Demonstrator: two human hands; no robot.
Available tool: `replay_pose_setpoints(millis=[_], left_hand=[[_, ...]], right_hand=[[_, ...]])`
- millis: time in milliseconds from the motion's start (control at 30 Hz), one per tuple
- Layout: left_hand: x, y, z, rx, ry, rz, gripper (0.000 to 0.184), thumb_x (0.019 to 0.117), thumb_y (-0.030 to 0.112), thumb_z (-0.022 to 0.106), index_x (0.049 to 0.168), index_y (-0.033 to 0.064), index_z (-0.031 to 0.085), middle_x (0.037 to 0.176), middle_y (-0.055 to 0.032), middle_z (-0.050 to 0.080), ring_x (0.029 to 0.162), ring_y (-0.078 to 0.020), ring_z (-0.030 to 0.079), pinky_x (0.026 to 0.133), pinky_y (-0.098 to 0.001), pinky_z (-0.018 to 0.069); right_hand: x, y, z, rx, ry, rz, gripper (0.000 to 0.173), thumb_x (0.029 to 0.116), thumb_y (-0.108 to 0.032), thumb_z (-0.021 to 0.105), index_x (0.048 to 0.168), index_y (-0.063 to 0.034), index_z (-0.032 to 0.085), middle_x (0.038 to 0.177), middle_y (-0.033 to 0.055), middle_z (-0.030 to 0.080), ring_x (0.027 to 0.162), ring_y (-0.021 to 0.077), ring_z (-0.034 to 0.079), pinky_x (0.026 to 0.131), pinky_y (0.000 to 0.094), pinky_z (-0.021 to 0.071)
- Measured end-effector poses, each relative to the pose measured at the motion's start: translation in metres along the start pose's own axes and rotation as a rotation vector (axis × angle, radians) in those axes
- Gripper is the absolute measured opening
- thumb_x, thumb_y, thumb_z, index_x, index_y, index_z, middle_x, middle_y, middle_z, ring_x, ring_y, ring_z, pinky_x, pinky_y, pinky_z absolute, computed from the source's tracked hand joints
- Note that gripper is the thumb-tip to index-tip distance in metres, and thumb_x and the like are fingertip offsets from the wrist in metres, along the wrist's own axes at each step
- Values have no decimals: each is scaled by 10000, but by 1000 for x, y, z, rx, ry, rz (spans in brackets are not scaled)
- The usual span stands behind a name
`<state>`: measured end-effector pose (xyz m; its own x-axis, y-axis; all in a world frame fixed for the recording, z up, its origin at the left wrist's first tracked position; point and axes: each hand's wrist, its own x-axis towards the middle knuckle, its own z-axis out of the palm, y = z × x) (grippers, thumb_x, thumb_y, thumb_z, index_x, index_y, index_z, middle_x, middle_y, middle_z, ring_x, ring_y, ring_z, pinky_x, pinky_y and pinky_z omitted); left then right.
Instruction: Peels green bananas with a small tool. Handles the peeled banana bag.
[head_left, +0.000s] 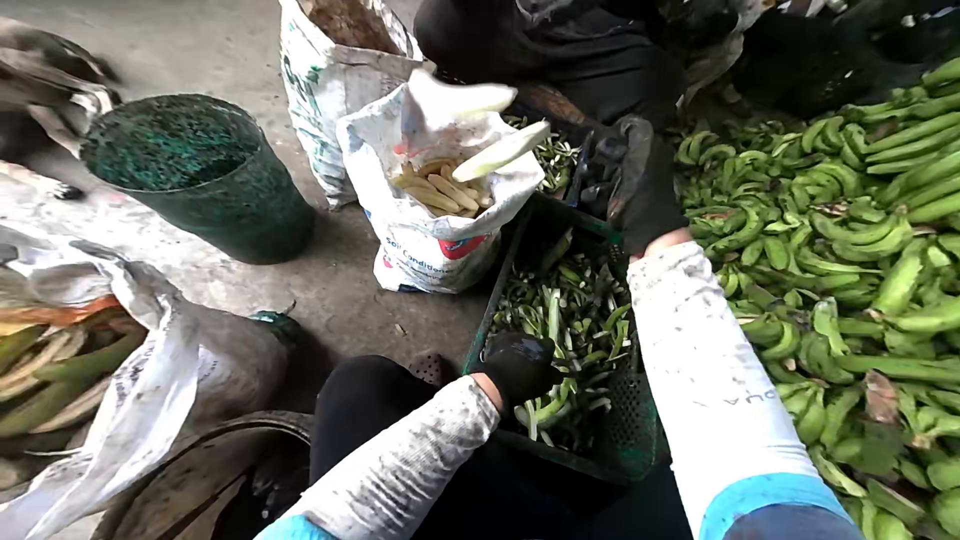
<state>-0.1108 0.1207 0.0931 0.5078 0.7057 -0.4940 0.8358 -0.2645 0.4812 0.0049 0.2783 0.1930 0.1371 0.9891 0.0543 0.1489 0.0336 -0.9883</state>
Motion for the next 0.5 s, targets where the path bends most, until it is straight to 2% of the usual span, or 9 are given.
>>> replay_pose_setpoints(millis=[100,167,200,267,333,400,433,467,500], left_hand=[[-1,0,-3,0,17,-6,467,1026,425,534,1268,31,594,1187,-218,655,1166,-410,617,945,-621,475],[-2,-1,-3,1,25,-2,463,1027,422,536,1268,31,595,1193,-218,651,1172,-404,614,946,-615,475],[-3,-2,-3,-4,22,-4,468,1027,425,537,1275,32,595,1200,-216,651,1179,-402,612,956,-613,474],[-6,-3,-4,-42,18,-18,476,1024,422,545,1295,35,598,1217,-218,651,1196,-405,605,975,-619,466],[-7,-3,-7,-101,52,-16,468,1023,435,544,1286,55,617,1200,-200,664,1173,-388,621,971,-618,472],[-8,-8,-15,-217,188,15,436,1037,457,540,1264,99,643,1080,-153,696,1021,-331,675,884,-576,523],[-11,-17,-21,-318,312,35,406,1032,458,568,1248,122,647,994,-114,699,894,-277,684,798,-524,555],[-15,-30,-31,-442,468,42,384,1014,440,614,1260,147,642,970,-82,700,821,-219,679,739,-473,578],[-19,-47,-46,-563,631,22,420,998,426,644,1313,150,613,1022,-82,691,843,-197,674,758,-457,586]], right_hand=[[-13,17,-18,-110,-32,61,390,1102,-385,339,1272,-103,548,972,29,581,731,117,570,619,304,516],[-33,45,-53,-229,-101,110,450,1090,-436,345,1378,-139,523,1076,41,606,769,124,574,649,323,517],[-48,60,-76,-295,-134,148,462,1082,-471,351,1414,-190,508,1107,29,620,794,118,584,671,328,519],[-71,89,-117,-361,-84,256,464,1060,-521,400,1354,-196,554,1042,42,618,777,135,572,657,356,507],[-83,116,-161,-351,45,350,470,1060,-492,427,1356,-156,571,1073,63,647,826,149,610,703,369,539],[-101,133,-205,-343,154,386,469,1082,-425,399,1432,-140,529,1194,78,653,890,162,618,750,370,527],[-111,140,-222,-340,203,390,475,1092,-408,379,1449,-123,511,1214,88,644,897,169,619,749,369,527],[-121,147,-239,-332,243,394,478,1097,-399,365,1451,-109,502,1213,93,642,904,179,629,741,377,539],[-129,153,-256,-306,260,402,489,1096,-409,340,1459,-114,482,1242,96,644,929,199,648,739,398,551]])
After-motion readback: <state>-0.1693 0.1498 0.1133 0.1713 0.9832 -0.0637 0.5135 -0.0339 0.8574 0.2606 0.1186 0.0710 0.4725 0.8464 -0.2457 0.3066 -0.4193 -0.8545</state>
